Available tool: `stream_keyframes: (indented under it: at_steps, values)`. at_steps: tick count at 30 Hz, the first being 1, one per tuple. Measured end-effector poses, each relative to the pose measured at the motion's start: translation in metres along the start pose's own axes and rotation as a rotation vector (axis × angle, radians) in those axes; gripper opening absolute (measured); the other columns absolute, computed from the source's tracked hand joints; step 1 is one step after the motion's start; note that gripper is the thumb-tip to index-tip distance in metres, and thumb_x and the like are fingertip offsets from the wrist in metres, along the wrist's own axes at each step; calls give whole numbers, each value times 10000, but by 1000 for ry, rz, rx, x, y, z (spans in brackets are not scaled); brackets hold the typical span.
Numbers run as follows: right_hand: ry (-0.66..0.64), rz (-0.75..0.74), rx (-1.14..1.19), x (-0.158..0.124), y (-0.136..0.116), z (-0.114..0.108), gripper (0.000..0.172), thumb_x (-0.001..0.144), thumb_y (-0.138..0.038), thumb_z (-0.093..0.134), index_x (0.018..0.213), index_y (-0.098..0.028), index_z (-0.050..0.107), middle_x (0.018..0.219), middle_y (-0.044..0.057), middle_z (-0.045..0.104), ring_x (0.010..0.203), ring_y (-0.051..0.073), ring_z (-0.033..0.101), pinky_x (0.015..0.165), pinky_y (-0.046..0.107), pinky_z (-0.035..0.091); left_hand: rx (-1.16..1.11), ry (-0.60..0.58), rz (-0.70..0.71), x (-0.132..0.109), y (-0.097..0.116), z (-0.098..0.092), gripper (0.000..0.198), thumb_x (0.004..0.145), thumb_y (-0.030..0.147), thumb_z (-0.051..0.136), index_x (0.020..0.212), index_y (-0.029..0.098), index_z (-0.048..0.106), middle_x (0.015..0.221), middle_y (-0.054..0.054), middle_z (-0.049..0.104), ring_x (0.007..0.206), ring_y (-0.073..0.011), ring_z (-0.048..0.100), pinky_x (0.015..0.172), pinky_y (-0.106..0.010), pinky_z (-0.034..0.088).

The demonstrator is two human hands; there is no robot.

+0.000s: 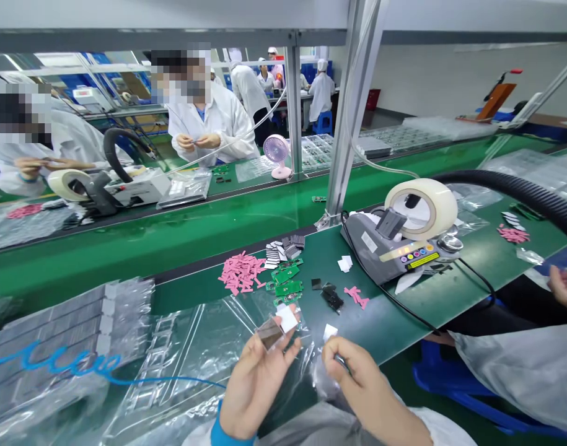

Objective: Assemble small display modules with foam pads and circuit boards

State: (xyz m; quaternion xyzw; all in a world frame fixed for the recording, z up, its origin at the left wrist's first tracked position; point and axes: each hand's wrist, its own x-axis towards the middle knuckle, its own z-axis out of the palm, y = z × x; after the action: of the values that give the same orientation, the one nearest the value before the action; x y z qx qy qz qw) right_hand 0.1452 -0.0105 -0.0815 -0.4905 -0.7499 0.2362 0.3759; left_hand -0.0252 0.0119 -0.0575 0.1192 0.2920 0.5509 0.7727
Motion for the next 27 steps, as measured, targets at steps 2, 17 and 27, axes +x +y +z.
stream_keyframes:
  at_steps: [2, 17, 27]
  values:
    - [-14, 17, -80, -6, 16, 12, 260, 937, -235, 386, 690, -219, 467, 630, -18, 527, 610, 146, 496, 579, 268, 404, 3, 9, 22, -1, 5, -2, 281, 636, 361, 779, 876, 218, 746, 1145, -83, 700, 1090, -255, 569, 881, -382, 488]
    - [105, 166, -498, 47, 143, -15, 214, 897, -358, 539, 920, -155, 603, 898, 16, 625, 802, 139, 601, 745, 343, 506, 67, -256, 6, -24, 3, 19, 282, 723, 346, 704, 929, 158, 743, 1139, -119, 699, 1104, -267, 589, 886, -341, 485]
    - [220, -52, -234, 44, 70, -56, 233, 924, -308, 475, 828, -192, 653, 807, 48, 666, 717, 146, 639, 640, 288, 524, 275, -281, 3, -36, 11, 34, 323, 679, 442, 713, 894, 203, 748, 1192, -113, 648, 1216, -304, 493, 937, -354, 415]
